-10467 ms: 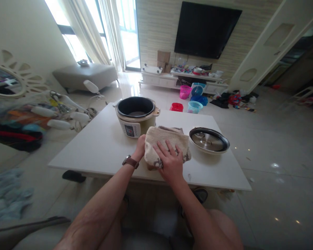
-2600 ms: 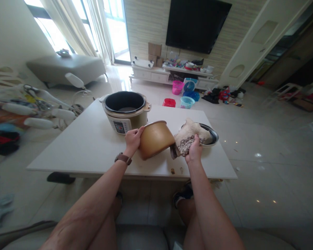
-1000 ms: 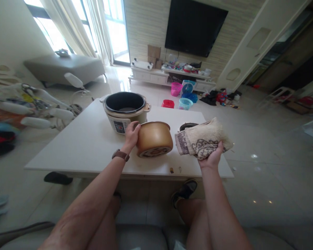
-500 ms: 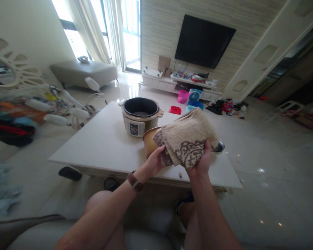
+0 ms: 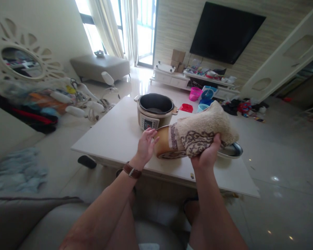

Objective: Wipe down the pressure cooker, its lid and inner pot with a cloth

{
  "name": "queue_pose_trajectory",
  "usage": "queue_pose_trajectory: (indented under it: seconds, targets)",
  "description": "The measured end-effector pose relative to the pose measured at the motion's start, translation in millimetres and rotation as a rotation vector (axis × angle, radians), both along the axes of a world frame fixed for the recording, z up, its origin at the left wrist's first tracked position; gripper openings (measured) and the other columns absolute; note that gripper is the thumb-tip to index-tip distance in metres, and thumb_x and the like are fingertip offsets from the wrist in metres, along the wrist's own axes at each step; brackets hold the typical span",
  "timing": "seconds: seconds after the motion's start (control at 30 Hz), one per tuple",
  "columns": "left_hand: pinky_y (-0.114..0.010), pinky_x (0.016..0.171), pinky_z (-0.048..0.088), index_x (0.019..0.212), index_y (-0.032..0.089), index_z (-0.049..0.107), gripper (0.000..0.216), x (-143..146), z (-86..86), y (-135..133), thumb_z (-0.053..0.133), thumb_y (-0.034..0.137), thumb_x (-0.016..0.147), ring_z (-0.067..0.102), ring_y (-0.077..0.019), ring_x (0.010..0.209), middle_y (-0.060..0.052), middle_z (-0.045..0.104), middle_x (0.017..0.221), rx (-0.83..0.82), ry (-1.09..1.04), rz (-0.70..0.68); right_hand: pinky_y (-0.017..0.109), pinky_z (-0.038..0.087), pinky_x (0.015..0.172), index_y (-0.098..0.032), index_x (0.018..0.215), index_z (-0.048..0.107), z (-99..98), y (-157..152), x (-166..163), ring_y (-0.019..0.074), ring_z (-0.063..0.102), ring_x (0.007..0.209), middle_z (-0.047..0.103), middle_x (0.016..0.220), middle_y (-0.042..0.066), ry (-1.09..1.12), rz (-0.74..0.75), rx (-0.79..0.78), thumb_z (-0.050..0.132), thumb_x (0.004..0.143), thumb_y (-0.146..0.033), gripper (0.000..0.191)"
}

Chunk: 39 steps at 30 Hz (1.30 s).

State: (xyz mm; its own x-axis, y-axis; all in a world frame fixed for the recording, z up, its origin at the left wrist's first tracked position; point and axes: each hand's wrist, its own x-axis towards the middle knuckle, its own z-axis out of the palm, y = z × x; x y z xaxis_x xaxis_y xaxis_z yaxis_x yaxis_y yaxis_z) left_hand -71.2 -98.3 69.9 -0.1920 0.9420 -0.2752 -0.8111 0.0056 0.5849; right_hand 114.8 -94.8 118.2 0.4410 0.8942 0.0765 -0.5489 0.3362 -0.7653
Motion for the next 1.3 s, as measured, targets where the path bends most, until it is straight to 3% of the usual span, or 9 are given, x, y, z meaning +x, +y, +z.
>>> queue_pose_trajectory:
  seconds: [0.17,0.47,0.53,0.63,0.73,0.83,0.97,1.17,1.3]
  targets:
    - [-0.049,0.116,0.053,0.115,0.015,0.073,0.039,18.3,7.7,-10.9,0.069,0.043,0.089,0.07,-0.0338,0.128,-0.016,0.078,0.125,0.067,-0.156,-0.534,0.047,0.061,0.108,-0.02,0.132,0.069,-13.9,-7.4,-18.7,0.0242,0.071,0.124,0.075,0.129,0.008,-0.011,0.086,-0.105,0.064,0.093,-0.062,0.057]
    - [-0.054,0.124,0.047,0.138,0.013,0.067,0.05,21.5,6.9,5.5,0.064,0.046,0.099,0.066,-0.0359,0.138,-0.015,0.076,0.136,0.101,-0.166,-0.474,0.042,0.054,0.112,-0.017,0.111,0.072,-31.3,2.6,-15.9,0.0248,0.066,0.122,0.077,0.116,0.008,-0.487,0.069,-0.081,0.075,0.087,-0.053,0.043]
    - [-0.055,0.122,0.05,0.136,0.014,0.068,0.05,4.5,7.9,11.1,0.065,0.048,0.099,0.065,-0.037,0.139,-0.015,0.076,0.136,0.126,-0.045,-0.336,0.041,0.053,0.11,-0.021,0.116,0.07,-42.7,14.3,-0.5,0.0221,0.065,0.118,0.075,0.117,0.005,-0.559,0.045,-0.075,0.067,0.091,-0.057,0.044]
    - [-0.052,0.119,0.052,0.132,0.019,0.07,0.051,-27.7,6.3,16.7,0.077,0.049,0.091,0.064,-0.0352,0.14,-0.012,0.077,0.134,0.222,0.237,0.065,0.046,0.05,0.111,-0.023,0.121,0.066,-67.7,30.7,20.8,0.0237,0.064,0.118,0.072,0.123,0.007,-0.729,0.013,-0.138,0.056,0.094,-0.06,0.047]
    - [-0.048,0.118,0.053,0.12,0.02,0.077,0.048,-52.1,1.0,16.2,0.088,0.043,0.079,0.067,-0.0339,0.135,-0.01,0.08,0.125,0.327,0.67,0.373,0.051,0.047,0.114,-0.021,0.123,0.067,-92.0,39.0,30.5,0.0294,0.063,0.125,0.07,0.132,0.014,-0.933,0.12,-0.159,0.059,0.091,-0.058,0.048]
    - [-0.055,0.122,0.048,0.116,0.02,0.081,0.038,-53.4,-4.7,9.7,0.084,0.029,0.079,0.063,-0.0396,0.14,-0.011,0.078,0.132,0.442,1.21,0.136,0.051,0.048,0.112,-0.023,0.129,0.066,-107.2,40.5,27.6,0.0305,0.062,0.129,0.069,0.136,0.014,-1.063,0.253,-0.082,0.059,0.093,-0.054,0.048]
    - [-0.066,0.133,0.028,0.145,0.026,0.071,0.067,-31.0,-11.6,3.9,0.07,0.011,0.079,0.023,-0.0421,0.167,-0.007,0.05,0.169,0.484,1.715,-0.15,0.05,0.049,0.109,-0.024,0.123,0.067,-113.8,40.6,20.5,0.0304,0.063,0.125,0.071,0.129,0.013,-1.146,0.221,-0.025,0.055,0.097,-0.051,0.039]
    - [-0.059,0.133,0.031,0.149,0.025,0.068,0.076,-11.8,-14.3,18.3,0.064,0.007,0.075,0.022,-0.0381,0.168,-0.004,0.051,0.168,0.633,1.876,-0.171,0.047,0.052,0.096,-0.024,0.095,0.062,-111.9,46.9,36.8,0.0292,0.064,0.103,0.069,0.105,0.01,-1.256,0.096,-0.128,0.053,0.095,-0.045,0.023]
    - [-0.06,0.132,0.032,0.142,0.028,0.072,0.077,0.1,-11.4,25.8,0.062,0.005,0.07,0.027,-0.0363,0.166,-0.003,0.058,0.163,0.792,1.876,-0.238,0.048,0.052,0.098,-0.022,0.102,0.065,-113.0,58.2,58.1,0.03,0.063,0.107,0.07,0.113,0.014,-1.266,-0.021,-0.084,0.06,0.089,-0.042,0.025]
